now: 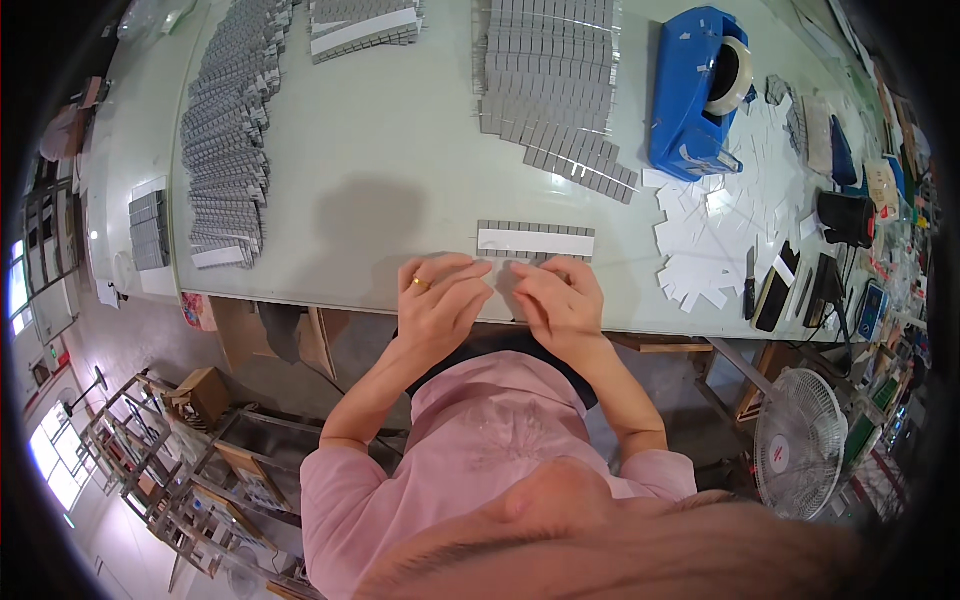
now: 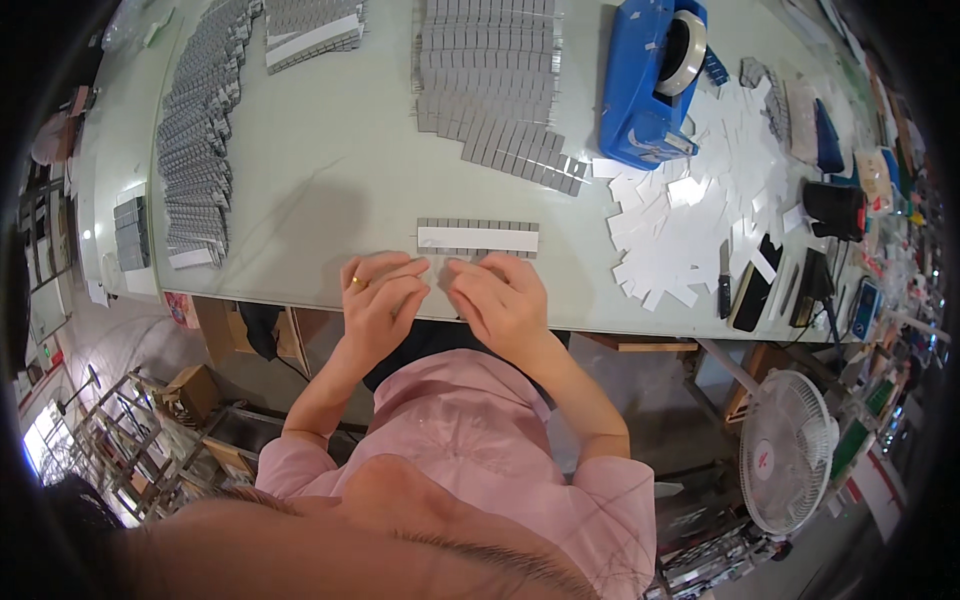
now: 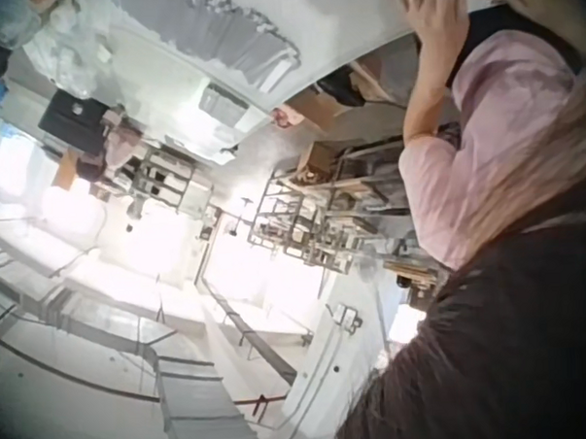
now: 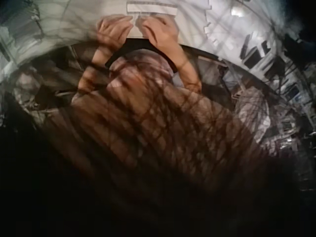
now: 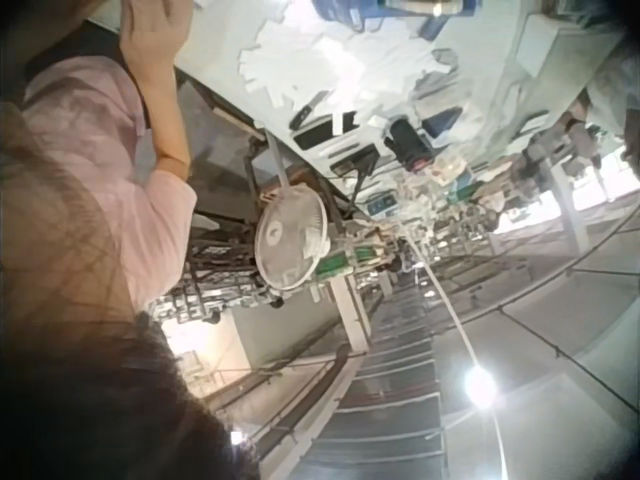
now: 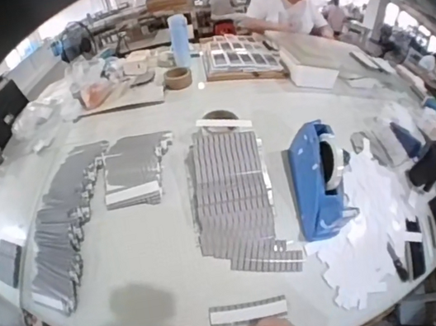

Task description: The recorder is assembling small electronic components onto paper strips using adhesive tape at a factory workbench.

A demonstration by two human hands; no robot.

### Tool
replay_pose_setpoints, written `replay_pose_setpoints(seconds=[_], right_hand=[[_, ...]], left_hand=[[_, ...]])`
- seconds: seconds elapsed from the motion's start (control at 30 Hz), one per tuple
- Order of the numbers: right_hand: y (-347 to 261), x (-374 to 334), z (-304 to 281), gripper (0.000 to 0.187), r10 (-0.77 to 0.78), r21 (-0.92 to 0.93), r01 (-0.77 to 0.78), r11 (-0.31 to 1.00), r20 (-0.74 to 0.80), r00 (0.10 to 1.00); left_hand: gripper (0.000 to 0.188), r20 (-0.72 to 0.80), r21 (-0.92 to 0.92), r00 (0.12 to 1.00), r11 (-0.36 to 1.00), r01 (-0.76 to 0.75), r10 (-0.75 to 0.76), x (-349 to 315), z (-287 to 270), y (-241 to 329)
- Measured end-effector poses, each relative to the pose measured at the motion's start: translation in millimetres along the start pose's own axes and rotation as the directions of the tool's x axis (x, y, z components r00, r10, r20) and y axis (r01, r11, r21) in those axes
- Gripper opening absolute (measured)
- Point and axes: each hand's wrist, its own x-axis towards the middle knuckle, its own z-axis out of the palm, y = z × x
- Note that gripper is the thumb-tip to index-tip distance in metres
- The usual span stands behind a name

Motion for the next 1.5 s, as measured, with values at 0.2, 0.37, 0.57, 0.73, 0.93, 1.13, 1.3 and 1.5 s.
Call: replay_pose_setpoints(seconds=[0.2, 0.37, 0.57, 0.73, 0.93, 1.13, 1.3, 1.5], right_hand=[[-3.3, 9.2, 13.8, 0.028, -0.128, -0.139, 0.129, 0.982, 0.013, 0.992], [-3.3, 9.0, 15.8, 0.029, -0.116, -0.181, 0.124, 0.976, 0.054, 0.992], [-4.5, 10.6, 14.2, 0.029, -0.109, -0.187, 0.119, 0.975, 0.06, 0.992], [-3.1, 10.0, 15.4, 0.028, -0.114, -0.181, 0.123, 0.976, 0.059, 0.992], [-4.1, 2.2, 0.3, 0.027, -0.067, -0.094, 0.069, 0.993, 0.033, 0.997], [9.6, -2.4, -31.8, 0.016, 0.157, -0.137, -0.174, 0.975, -0.124, 0.98], [15.8, -1.8, -33.7, 0.013, 0.226, -0.134, -0.25, 0.959, -0.169, 0.959], [18.1, -5.2, -26.4, 0.013, 0.206, -0.074, -0.218, 0.973, -0.145, 0.968]], left_hand=[[0.015, -0.004, 0.189, 0.991, 0.973, -0.131, 0.134, -7.9, 9.3, -6.0], [0.014, 0.028, 0.232, 0.991, 0.963, -0.135, 0.132, -8.8, 11.1, -7.3], [0.013, 0.037, 0.232, 0.991, 0.963, -0.136, 0.131, -7.5, 9.4, -6.8], [0.013, 0.035, 0.233, 0.99, 0.963, -0.138, 0.133, -7.6, 9.2, -7.5], [0.019, 0.014, 0.129, 0.995, 0.987, -0.097, 0.096, -7.5, 3.0, -5.3], [0.023, -0.123, -0.051, 0.979, 0.986, 0.158, -0.163, 4.2, -0.3, -3.9], [0.022, -0.112, -0.017, 0.979, 0.985, 0.17, -0.171, 16.2, 9.2, 0.1], [0.021, -0.077, 0.038, 0.989, 0.99, 0.133, -0.13, 18.6, 11.8, 1.5]])
